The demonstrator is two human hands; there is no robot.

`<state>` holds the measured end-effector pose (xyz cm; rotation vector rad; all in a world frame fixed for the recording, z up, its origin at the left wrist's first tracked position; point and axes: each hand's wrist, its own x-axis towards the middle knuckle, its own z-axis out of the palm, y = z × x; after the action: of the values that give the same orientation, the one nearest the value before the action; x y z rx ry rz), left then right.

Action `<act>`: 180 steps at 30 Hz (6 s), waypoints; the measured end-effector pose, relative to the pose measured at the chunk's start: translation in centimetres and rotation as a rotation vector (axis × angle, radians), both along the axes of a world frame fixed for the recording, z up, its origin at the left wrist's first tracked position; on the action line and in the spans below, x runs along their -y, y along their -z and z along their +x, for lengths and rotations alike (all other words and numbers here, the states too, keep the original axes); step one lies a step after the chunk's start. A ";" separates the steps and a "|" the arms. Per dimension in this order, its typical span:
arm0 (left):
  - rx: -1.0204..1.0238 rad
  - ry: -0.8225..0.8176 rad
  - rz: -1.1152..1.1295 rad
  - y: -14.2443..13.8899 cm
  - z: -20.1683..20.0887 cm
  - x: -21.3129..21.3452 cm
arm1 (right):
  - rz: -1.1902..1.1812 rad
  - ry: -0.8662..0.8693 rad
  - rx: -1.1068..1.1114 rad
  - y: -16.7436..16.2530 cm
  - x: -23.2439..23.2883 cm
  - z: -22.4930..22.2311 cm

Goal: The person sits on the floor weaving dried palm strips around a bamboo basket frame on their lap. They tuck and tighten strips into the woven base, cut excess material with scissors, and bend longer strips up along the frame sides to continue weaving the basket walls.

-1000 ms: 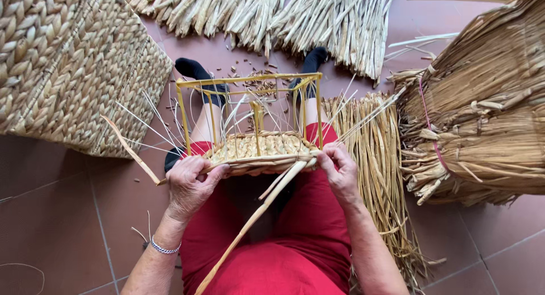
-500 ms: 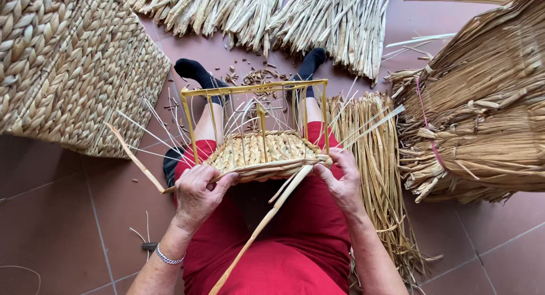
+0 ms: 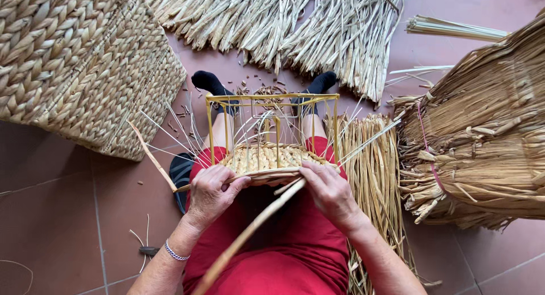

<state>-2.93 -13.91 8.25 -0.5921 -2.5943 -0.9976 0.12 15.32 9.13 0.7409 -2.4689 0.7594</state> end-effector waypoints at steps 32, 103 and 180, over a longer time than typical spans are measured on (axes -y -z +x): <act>0.028 0.277 0.031 -2.0 -3.0 -7.5 | -0.945 -0.026 1.069 2.7 -1.7 -2.3; -0.307 -0.047 -0.359 -4.9 1.8 -2.8 | -0.126 -0.118 0.279 -0.5 1.9 -3.1; 0.962 -0.020 1.163 3.7 3.2 2.2 | -0.174 0.244 0.129 3.1 6.6 -3.8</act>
<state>0.26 -16.13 4.59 0.3137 -1.9187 -2.8981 -3.73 8.75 6.03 0.3288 -2.5050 0.9371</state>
